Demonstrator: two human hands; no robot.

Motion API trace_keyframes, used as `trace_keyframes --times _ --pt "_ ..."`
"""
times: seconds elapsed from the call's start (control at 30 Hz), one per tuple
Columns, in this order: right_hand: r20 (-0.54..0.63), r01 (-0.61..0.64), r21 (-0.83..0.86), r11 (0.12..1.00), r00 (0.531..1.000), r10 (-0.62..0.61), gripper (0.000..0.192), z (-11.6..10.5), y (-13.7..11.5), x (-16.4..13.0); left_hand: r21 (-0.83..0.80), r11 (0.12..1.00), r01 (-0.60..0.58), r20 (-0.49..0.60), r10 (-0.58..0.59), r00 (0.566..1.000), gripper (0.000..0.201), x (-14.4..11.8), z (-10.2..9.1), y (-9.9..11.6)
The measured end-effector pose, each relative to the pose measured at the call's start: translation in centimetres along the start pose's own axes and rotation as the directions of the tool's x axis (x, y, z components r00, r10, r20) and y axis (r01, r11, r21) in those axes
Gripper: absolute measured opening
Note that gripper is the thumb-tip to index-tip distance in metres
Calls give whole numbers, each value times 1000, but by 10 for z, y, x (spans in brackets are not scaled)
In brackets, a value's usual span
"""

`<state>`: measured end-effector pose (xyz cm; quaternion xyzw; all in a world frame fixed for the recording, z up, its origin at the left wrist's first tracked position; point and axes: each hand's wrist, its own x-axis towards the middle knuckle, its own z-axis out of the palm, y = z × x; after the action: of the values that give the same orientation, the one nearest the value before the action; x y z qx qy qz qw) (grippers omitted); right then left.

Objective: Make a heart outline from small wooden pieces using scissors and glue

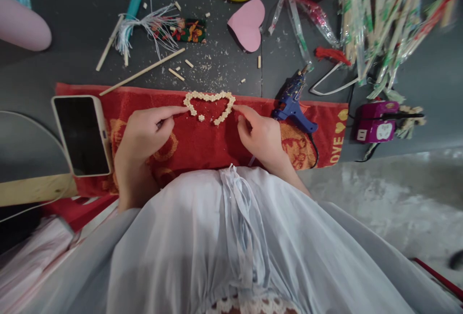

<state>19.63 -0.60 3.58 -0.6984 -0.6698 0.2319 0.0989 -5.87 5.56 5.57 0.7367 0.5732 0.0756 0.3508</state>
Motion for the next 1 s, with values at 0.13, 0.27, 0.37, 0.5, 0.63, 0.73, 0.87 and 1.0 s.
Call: trace_keyframes --times 0.13,0.27,0.37,0.5,0.63,0.73,0.87,1.0 --pt "-5 3 -7 1000 1000 -3 47 1 0 0 3 1000 3 6 -3 1000 45 0 0 0" --pt "2 1 -25 1000 1000 -1 49 1 1 0 8 1000 10 6 -10 1000 44 0 0 1" --pt "25 4 -55 998 1000 -2 51 1 1 0 16 1000 25 12 -25 1000 44 0 0 -1" --pt "54 3 -72 997 999 1 52 0 0 0 15 1000 17 17 -17 1000 44 1 1 -3" --pt "50 -2 -58 998 999 5 51 0 0 -1 6 1000 21 22 -21 1000 44 2 0 -1" --pt "31 3 -42 999 1000 -2 50 0 0 -3 10 1000 27 33 -28 999 44 1 0 0" --pt "12 24 -11 1000 1000 -24 49 0 -1 -5 20 999 25 27 -25 999 43 0 0 -1" --pt "24 25 -3 1000 999 -24 48 0 -2 -5 6 1000 0 24 -1 1000 43 0 1 -3"
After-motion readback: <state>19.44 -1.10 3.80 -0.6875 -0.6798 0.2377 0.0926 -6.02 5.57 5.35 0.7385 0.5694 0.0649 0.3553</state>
